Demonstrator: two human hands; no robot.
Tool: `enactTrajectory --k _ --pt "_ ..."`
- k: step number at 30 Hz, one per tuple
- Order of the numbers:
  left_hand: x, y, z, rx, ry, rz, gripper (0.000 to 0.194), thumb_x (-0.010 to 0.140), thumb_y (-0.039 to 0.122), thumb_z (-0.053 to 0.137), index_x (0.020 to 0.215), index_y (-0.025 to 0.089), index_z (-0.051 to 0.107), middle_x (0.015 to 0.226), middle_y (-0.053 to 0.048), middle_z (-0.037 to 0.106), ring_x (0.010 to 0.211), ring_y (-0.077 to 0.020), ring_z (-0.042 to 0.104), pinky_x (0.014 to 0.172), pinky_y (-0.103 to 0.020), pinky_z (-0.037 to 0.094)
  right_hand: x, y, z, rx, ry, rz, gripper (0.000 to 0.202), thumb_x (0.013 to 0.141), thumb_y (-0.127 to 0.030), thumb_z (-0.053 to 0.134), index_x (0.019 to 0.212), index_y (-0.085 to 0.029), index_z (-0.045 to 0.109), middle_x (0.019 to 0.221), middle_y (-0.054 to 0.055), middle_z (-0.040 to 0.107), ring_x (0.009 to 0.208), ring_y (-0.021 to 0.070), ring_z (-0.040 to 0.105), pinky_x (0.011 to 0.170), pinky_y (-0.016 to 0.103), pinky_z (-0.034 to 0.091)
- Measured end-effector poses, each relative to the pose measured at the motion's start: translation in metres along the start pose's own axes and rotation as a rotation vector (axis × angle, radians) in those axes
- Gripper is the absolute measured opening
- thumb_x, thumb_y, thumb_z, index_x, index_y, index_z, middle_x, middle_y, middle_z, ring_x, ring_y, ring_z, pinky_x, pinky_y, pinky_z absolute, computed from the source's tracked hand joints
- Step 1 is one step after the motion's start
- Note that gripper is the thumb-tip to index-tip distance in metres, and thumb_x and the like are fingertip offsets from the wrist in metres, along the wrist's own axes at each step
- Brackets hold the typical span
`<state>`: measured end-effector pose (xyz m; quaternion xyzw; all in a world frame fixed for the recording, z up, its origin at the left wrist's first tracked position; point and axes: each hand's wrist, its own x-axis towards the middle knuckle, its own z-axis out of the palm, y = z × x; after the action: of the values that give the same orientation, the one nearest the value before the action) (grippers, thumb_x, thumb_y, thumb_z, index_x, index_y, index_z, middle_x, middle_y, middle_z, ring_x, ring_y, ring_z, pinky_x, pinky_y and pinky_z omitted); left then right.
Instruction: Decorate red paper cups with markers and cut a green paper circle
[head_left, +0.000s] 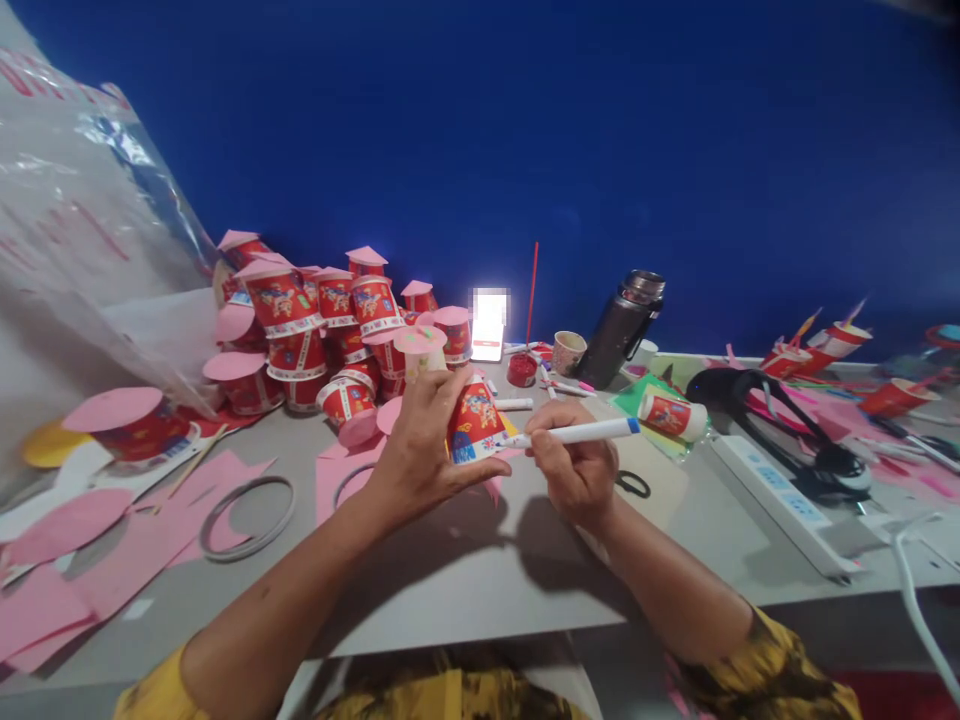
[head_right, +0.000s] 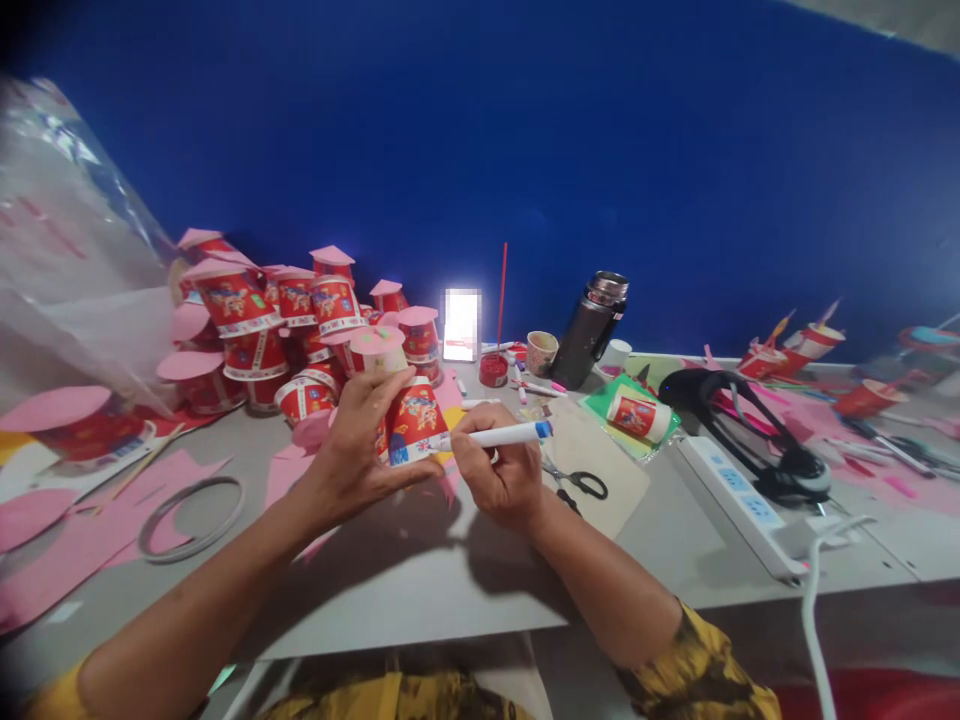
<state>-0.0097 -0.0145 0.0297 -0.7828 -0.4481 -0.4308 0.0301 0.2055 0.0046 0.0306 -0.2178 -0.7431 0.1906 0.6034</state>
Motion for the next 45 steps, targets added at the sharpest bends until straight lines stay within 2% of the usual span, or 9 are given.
enactTrajectory --k 4,8,15,21,26,39,45 --pt "0.001 0.004 -0.001 0.048 -0.004 0.076 0.109 0.08 0.08 0.074 0.165 0.023 0.036 0.138 -0.018 0.057 0.128 -0.0381 0.057 0.114 -0.056 0.049 -0.007 0.007 0.003 0.025 0.035 -0.062 0.009 0.1 -0.019 0.06 0.096 -0.025 0.065 0.08 0.002 0.067 0.071 0.0196 0.065 0.068 0.036 0.053" --pt "0.001 0.005 -0.001 0.076 -0.021 0.101 0.114 0.078 0.083 0.073 0.168 0.025 0.031 0.138 -0.018 0.058 0.125 -0.0386 0.058 0.112 -0.056 0.048 -0.009 0.007 0.002 0.021 0.023 -0.126 0.012 0.098 -0.015 0.06 0.098 -0.026 0.065 0.078 0.001 0.067 0.069 0.0198 0.063 0.068 0.037 0.052" --pt "0.001 0.004 -0.001 0.103 -0.021 0.114 0.11 0.085 0.074 0.075 0.17 0.025 0.026 0.139 -0.018 0.058 0.125 -0.0387 0.058 0.11 -0.055 0.048 -0.005 0.003 -0.001 -0.028 -0.035 -0.121 0.011 0.097 -0.016 0.06 0.093 -0.025 0.063 0.075 0.0 0.066 0.065 0.0184 0.062 0.064 0.035 0.051" --pt "0.0 0.004 0.002 0.108 -0.035 0.149 0.108 0.087 0.074 0.073 0.169 0.022 0.027 0.142 -0.021 0.057 0.126 -0.0394 0.057 0.109 -0.056 0.048 -0.002 0.002 0.0 -0.085 -0.042 -0.169 0.011 0.096 -0.017 0.059 0.089 -0.024 0.062 0.072 -0.001 0.067 0.065 0.018 0.063 0.066 0.035 0.054" --pt "-0.002 0.003 0.002 0.11 -0.043 0.147 0.106 0.088 0.069 0.076 0.17 0.022 0.027 0.144 -0.021 0.057 0.127 -0.0402 0.057 0.109 -0.056 0.048 0.003 -0.001 0.001 -0.101 -0.07 -0.184 0.012 0.097 -0.016 0.058 0.088 -0.024 0.061 0.071 -0.001 0.067 0.062 0.0165 0.062 0.059 0.031 0.051" --pt "-0.002 0.003 0.006 0.117 -0.026 0.164 0.103 0.09 0.07 0.073 0.167 0.018 0.031 0.142 -0.023 0.057 0.126 -0.0405 0.057 0.108 -0.056 0.048 0.004 -0.002 0.002 -0.127 -0.058 -0.188 0.012 0.095 -0.014 0.056 0.089 -0.024 0.06 0.071 -0.002 0.066 0.061 0.0161 0.062 0.059 0.031 0.051" --pt "-0.003 0.001 0.005 0.092 -0.034 0.146 0.108 0.087 0.074 0.073 0.17 0.023 0.027 0.143 -0.021 0.057 0.127 -0.0404 0.057 0.109 -0.057 0.048 0.002 -0.002 0.001 -0.087 -0.053 -0.156 0.013 0.095 -0.013 0.058 0.089 -0.024 0.06 0.072 -0.002 0.065 0.062 0.0152 0.061 0.061 0.029 0.049"
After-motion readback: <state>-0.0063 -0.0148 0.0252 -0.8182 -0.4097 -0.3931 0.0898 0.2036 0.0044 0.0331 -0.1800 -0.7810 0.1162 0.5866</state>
